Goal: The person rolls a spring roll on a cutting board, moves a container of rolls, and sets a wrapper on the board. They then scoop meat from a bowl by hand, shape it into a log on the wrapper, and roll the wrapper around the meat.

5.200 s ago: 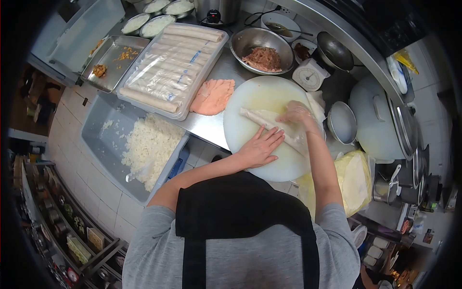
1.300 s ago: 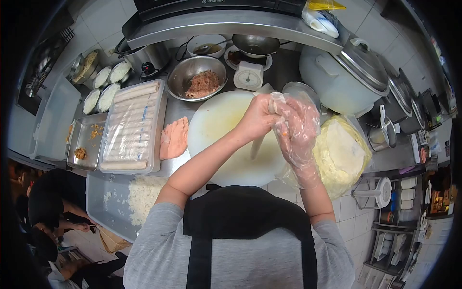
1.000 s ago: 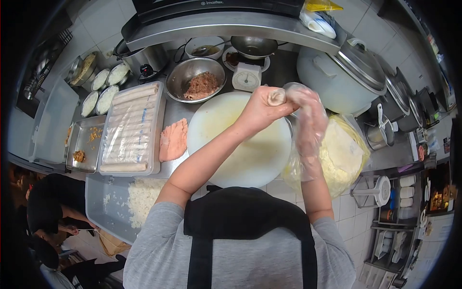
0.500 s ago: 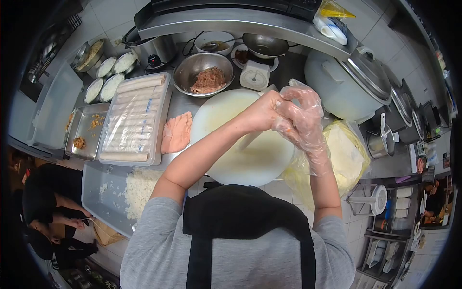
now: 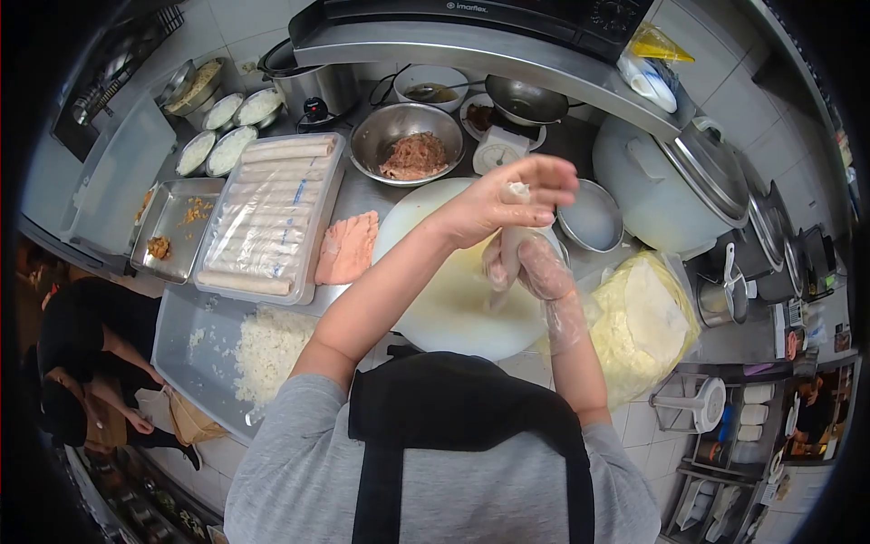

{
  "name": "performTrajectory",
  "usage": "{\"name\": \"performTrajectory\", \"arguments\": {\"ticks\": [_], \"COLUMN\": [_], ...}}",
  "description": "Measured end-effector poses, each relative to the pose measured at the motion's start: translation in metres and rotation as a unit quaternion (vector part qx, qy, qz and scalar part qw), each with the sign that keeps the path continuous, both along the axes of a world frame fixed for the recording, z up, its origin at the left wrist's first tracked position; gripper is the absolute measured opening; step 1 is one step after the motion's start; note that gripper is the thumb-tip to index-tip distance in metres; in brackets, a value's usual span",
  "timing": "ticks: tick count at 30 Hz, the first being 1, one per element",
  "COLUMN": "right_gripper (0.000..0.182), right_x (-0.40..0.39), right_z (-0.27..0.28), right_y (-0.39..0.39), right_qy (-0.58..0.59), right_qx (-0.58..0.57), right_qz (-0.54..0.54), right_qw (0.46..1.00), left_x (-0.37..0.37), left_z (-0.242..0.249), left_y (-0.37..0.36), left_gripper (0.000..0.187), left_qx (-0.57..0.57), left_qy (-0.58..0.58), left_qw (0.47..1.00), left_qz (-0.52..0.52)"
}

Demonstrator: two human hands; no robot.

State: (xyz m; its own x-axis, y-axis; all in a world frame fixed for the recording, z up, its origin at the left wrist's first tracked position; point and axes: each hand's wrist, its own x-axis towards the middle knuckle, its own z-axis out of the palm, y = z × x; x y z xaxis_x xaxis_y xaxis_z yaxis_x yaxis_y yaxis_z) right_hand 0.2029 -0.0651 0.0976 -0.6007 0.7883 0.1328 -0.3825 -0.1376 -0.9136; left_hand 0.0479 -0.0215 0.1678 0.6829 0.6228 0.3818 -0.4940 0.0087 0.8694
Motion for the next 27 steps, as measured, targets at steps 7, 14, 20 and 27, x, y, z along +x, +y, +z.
{"name": "performTrajectory", "arguments": {"ticks": [7, 14, 20, 27], "right_gripper": [0.032, 0.033, 0.029, 0.028], "right_x": [0.0, -0.013, -0.019, -0.016], "right_z": [0.028, 0.063, 0.082, 0.064], "right_y": [-0.017, -0.028, -0.014, -0.005], "right_qy": [-0.218, -0.375, -0.416, -0.249], "right_qx": [0.301, 0.584, 0.599, 0.444], "right_qz": [-0.384, -0.415, -0.385, -0.373], "right_qw": [0.845, 0.588, 0.566, 0.776], "left_x": [-0.001, 0.006, 0.003, 0.007], "left_z": [-0.008, -0.021, -0.025, -0.021], "left_y": [-0.012, -0.011, -0.009, -0.018], "left_gripper": [0.031, 0.006, 0.016, 0.016], "left_qx": [-0.037, 0.114, 0.098, 0.097], "left_qy": [0.1, 0.123, 0.127, 0.135], "left_qw": [0.985, 0.952, 0.962, 0.95], "left_qz": [0.132, 0.257, 0.222, 0.265]}}
